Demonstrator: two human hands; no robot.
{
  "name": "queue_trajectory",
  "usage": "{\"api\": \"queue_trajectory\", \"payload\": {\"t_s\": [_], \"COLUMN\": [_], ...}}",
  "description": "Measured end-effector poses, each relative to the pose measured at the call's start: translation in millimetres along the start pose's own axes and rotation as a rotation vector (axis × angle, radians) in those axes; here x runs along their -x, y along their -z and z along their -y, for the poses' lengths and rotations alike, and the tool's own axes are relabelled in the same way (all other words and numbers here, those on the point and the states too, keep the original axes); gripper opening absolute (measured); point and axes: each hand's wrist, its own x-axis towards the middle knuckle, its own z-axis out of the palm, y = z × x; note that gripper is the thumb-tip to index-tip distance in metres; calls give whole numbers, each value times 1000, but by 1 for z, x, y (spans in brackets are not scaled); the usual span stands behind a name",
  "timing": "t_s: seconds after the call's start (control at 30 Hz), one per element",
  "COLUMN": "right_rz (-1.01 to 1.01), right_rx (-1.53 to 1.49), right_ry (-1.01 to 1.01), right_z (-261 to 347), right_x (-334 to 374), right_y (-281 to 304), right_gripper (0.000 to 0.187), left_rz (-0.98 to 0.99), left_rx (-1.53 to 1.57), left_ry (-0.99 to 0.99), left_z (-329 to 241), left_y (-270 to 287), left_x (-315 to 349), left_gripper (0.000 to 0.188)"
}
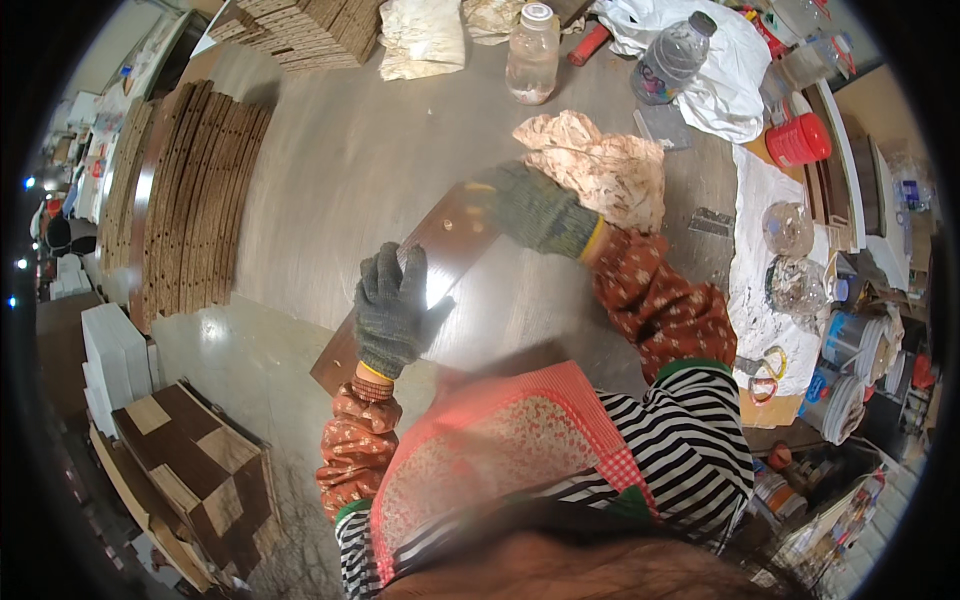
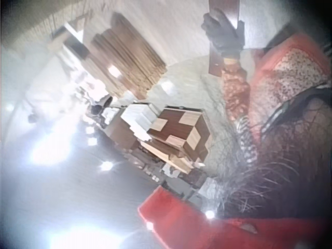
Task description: The person wipes the surface of a rectangular wooden plank with a cloth, then flips it to wipe the other side. They repeat this process on multiple planks, stacking the cleaned ones on a pile nearby.
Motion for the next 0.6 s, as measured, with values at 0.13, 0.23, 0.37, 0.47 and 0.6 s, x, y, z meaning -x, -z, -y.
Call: {"api": "queue_trajectory", "payload": {"t_s": [0.13, 0.23, 0.37, 0.47, 0.6], "right_rz": [49, -44, -168, -127, -216], "right_rx": [-94, 1, -282, -380, -541], "right_ry": [-37, 47, -158, -118, -134], "right_z": [-10, -7, 12, 22, 20], "right_x": [-33, -27, 23, 56, 61], "right_y": [-15, -19, -8, 4, 10], "right_gripper": [38, 40, 35, 27, 26], "left_rz": [12, 67, 55, 59, 100], "left_rx": [-41, 7, 28, 0, -19], "left_ry": [-13, 33, 48, 39, 51], "left_z": [1, 1, 1, 1, -1], "left_y": [-1, -2, -4, -3, -1], "left_x": [2, 5, 7, 7, 3], "left_gripper": [82, 82, 82, 82, 81]}}
